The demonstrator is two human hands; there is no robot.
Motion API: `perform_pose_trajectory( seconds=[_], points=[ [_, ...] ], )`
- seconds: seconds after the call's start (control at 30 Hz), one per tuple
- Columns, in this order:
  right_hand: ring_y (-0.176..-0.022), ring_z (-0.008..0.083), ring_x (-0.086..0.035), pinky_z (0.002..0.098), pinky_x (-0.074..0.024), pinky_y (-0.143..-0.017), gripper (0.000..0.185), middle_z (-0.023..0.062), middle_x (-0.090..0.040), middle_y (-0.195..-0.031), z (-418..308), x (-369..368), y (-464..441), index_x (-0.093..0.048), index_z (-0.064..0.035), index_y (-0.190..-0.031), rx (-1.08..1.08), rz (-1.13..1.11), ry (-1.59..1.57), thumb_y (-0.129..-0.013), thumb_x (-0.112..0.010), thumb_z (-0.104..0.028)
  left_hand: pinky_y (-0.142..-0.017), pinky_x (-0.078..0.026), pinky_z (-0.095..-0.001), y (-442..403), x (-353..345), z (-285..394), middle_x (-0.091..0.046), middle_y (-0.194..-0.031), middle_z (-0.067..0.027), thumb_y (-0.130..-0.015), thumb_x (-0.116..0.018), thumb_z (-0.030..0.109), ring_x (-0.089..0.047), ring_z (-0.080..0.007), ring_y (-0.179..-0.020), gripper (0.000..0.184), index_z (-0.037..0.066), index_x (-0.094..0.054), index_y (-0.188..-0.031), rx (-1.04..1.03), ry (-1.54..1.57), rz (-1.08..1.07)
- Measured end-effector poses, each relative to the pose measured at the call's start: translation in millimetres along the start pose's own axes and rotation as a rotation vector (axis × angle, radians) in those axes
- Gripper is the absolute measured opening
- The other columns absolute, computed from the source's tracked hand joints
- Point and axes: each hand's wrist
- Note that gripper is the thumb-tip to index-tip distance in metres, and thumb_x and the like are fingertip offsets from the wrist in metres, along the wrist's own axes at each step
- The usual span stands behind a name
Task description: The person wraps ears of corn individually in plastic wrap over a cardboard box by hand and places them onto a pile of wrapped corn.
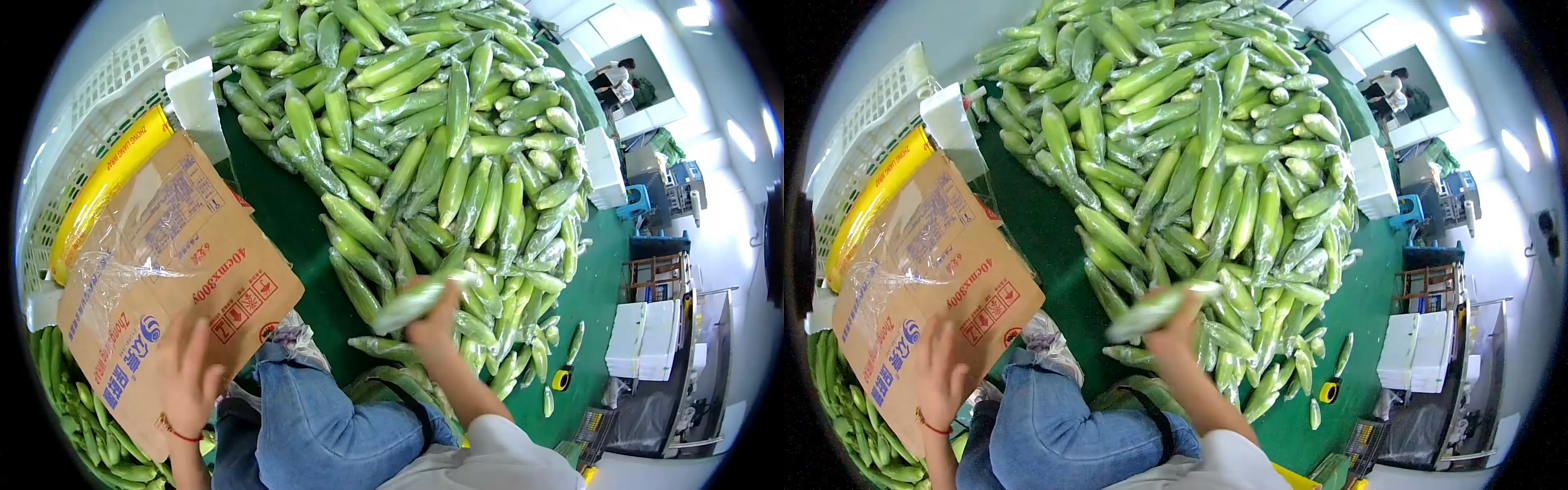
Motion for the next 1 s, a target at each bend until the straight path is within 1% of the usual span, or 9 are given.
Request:
perform_pose_trajectory(
  seconds=[0.07,0.2,0.33,0.4,0.5,0.63,0.7,0.9,1.0],
  points=[
    [-0.087,0.0271,-0.059,0.0439,-0.0501,-0.082,0.048,0.014,-0.06,-0.092,-68,47,-48,-0.052,-0.0041,-0.105,0.308,0.053,0.007,-0.092,-0.054,-0.05,-0.108,-0.031,-0.0476,30,-8,-29,-0.04,-0.144,-0.0221,-0.086,-0.059,0.013,-0.041,-0.0406,-0.13,0.048,0.005,-0.053,-0.133,0.121,-0.015,0.039],
    [-0.081,0.0194,-0.06,0.0275,-0.0543,-0.073,0.04,0.0104,-0.061,-0.091,-87,51,-96,-0.054,-0.0037,-0.116,0.236,0.002,-0.176,-0.096,-0.054,-0.038,-0.109,-0.034,-0.0437,64,-14,-69,-0.037,-0.147,-0.0213,-0.085,-0.057,0.0,-0.04,-0.0388,-0.133,0.051,0.004,-0.05,-0.135,0.322,-0.13,0.211],
    [-0.102,0.0209,-0.061,0.0306,-0.0518,-0.088,0.053,0.0116,-0.06,-0.114,46,-75,7,-0.049,-0.0022,-0.131,0.188,-0.882,0.854,-0.089,-0.068,-0.027,-0.105,-0.038,-0.0427,66,2,-105,-0.04,-0.146,-0.0193,-0.08,-0.068,0.005,-0.044,-0.0354,-0.129,0.055,0.008,-0.053,-0.133,0.594,-0.156,0.493],
    [-0.13,0.0343,-0.043,0.044,-0.0363,-0.107,0.065,0.0166,-0.045,-0.14,109,-153,63,-0.049,-0.0083,-0.136,1.102,-1.38,1.573,-0.079,-0.075,-0.024,-0.1,-0.041,-0.0423,61,12,-140,-0.044,-0.142,-0.0174,-0.08,-0.071,0.014,-0.048,-0.0339,-0.125,0.053,0.011,-0.056,-0.131,0.567,-0.245,0.52],
    [-0.131,0.0342,-0.042,0.0475,-0.032,-0.11,0.037,0.0143,-0.053,-0.134,198,-219,51,-0.063,-0.0115,-0.118,1.56,-1.616,1.533,-0.083,-0.07,-0.023,-0.082,-0.05,-0.0373,37,34,-175,-0.057,-0.128,-0.0176,-0.082,-0.066,0.013,-0.059,-0.0328,-0.105,0.032,0.005,-0.065,-0.113,0.354,-0.527,0.542],
    [-0.089,0.0252,-0.067,0.0379,-0.0518,-0.084,0.019,0.0127,-0.07,-0.095,201,-219,35,-0.066,-0.0042,-0.105,0.808,-1.414,1.408,-0.088,-0.065,-0.013,-0.062,-0.05,-0.0414,50,48,-200,-0.059,-0.072,-0.0099,-0.077,-0.057,0.009,-0.06,-0.0334,-0.067,0.005,0.008,-0.053,-0.081,0.164,-0.265,0.487],
    [-0.081,0.0197,-0.066,0.0317,-0.0513,-0.074,0.014,0.0119,-0.069,-0.088,167,-188,19,-0.065,0.0018,-0.098,0.742,-1.339,1.404,-0.089,-0.064,-0.009,-0.056,-0.049,-0.0396,93,39,-181,-0.057,-0.07,-0.0092,-0.078,-0.058,0.01,-0.059,-0.0311,-0.063,0.006,0.009,-0.052,-0.081,0.167,-0.315,0.451],
    [-0.07,0.0143,-0.059,0.0256,-0.0468,-0.069,0.01,0.0081,-0.065,-0.077,100,-126,49,-0.06,0.0005,-0.084,0.595,-1.655,1.646,-0.091,-0.058,-0.006,-0.066,-0.052,-0.0359,207,-17,-68,-0.06,-0.078,-0.0067,-0.077,-0.062,-0.001,-0.06,-0.0284,-0.073,0.015,0.007,-0.056,-0.088,0.24,-0.211,0.654],
    [-0.071,0.0135,-0.059,0.0263,-0.0469,-0.069,0.01,0.0067,-0.063,-0.075,103,-116,48,-0.059,0.0002,-0.086,0.466,-1.562,1.593,-0.092,-0.057,-0.007,-0.094,-0.044,-0.0437,256,-101,-49,-0.055,-0.115,-0.0209,-0.081,-0.063,0.002,-0.053,-0.035,-0.112,0.037,0.001,-0.051,-0.116,0.917,-0.015,0.938]
  ],
)
Point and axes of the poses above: each hand's wrist, its own y-axis away from the middle knuckle, its own x-axis out of the back of the hand, z = x × y
